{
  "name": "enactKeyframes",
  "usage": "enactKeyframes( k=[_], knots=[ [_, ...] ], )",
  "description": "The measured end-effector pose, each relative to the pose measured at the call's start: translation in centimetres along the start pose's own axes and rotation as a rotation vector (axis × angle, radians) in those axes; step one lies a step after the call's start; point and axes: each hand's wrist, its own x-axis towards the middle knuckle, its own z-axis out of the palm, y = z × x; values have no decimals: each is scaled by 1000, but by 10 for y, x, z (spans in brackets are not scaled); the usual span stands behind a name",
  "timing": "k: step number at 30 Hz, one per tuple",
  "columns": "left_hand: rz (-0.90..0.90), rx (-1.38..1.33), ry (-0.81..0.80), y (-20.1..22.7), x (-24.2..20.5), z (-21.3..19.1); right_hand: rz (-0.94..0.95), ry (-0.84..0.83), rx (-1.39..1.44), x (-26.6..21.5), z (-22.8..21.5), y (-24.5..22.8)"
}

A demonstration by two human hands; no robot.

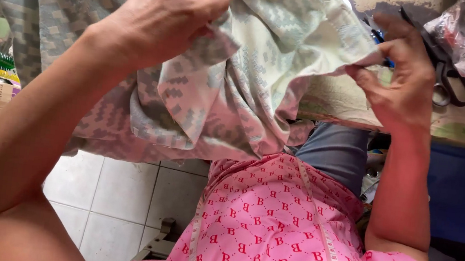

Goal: The person is sewing the edge of a curtain. They fold the fabric edge to create a hem and then guide it through a sewing machine to stitch it in place.

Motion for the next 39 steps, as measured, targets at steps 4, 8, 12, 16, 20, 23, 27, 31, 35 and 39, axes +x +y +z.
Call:
enactKeyframes(
  k=[4, 8, 12, 16, 20, 23, 27, 31, 35, 39],
  knots=[
    [17, -296, 184, 13, -1, -36, 195, 73, 231, 5, -7, -14],
    [172, -408, 177, 41, 20, -69, 252, -95, 258, 7, -18, -32],
    [350, -642, 272, 62, 49, -62, 42, 70, -103, 2, -17, -49],
    [433, -742, 375, 77, 90, -20, -81, 20, -79, 7, -8, -68],
    [499, -771, 313, 74, 118, 1, 33, 71, 111, 2, 1, -74],
    [493, -719, 320, 69, 120, 5, 81, 180, 252, -9, 5, -65],
    [310, -548, 244, 62, 106, -7, 48, 337, 322, -37, 24, -71],
    [326, -482, 281, 63, 104, -8, 417, -242, 836, -39, 64, -69],
    [341, -474, 295, 58, 97, -9, 528, -157, 628, -33, 96, -79],
    [96, -527, 305, 36, 74, 3, 431, 68, 1099, -31, 73, -32]
  ],
)
